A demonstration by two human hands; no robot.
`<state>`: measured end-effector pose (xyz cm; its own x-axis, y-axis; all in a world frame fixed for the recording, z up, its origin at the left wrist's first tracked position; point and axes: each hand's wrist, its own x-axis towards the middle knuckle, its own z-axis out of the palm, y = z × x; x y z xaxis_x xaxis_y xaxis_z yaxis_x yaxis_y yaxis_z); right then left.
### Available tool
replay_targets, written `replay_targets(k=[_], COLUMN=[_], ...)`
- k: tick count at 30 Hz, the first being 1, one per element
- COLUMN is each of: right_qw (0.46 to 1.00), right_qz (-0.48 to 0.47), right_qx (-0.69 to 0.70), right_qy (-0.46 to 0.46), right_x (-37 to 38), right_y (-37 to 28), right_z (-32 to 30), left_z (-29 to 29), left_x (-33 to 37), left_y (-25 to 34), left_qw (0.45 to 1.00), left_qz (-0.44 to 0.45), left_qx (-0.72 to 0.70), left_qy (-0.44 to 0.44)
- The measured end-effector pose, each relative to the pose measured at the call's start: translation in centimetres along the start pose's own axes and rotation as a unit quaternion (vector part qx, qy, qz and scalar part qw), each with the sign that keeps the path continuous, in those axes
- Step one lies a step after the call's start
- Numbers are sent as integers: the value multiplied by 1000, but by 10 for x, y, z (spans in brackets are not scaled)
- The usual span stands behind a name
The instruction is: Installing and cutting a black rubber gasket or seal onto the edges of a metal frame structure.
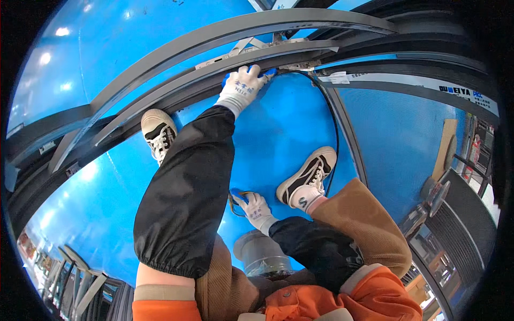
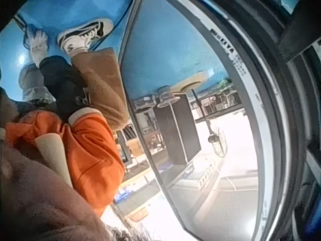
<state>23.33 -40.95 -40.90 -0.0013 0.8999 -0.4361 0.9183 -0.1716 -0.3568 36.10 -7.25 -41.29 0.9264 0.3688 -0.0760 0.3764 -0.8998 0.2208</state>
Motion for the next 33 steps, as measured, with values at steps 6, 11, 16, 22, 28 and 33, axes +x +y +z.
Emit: replay_targets(k=[6, 11, 16, 22, 28, 33], right_qw=[997, 932, 705, 740, 810, 768], right_qz=[-22, 176, 359, 333, 301, 320], right_qx=[-4, 296, 610, 575, 492, 550], right_qy=[-71, -110, 47, 99, 109, 70], right_x=[22, 45, 74, 124, 137, 137], right_y=[6, 42, 110, 158, 202, 209], right_z=[-13, -77, -85, -137, -131, -143], left_z=[3, -6, 6, -17, 11, 17], left_x=[-6, -2, 7, -2, 3, 6], left_y=[-11, -5, -1, -6, -9, -9], left_qw=[999, 998, 997, 992, 991, 998], left_qz=[-43, -36, -70, -105, -114, -57], left_qx=[20, 45, -9, 7, -7, -9], left_qy=[27, 7, -33, -68, -71, -33])
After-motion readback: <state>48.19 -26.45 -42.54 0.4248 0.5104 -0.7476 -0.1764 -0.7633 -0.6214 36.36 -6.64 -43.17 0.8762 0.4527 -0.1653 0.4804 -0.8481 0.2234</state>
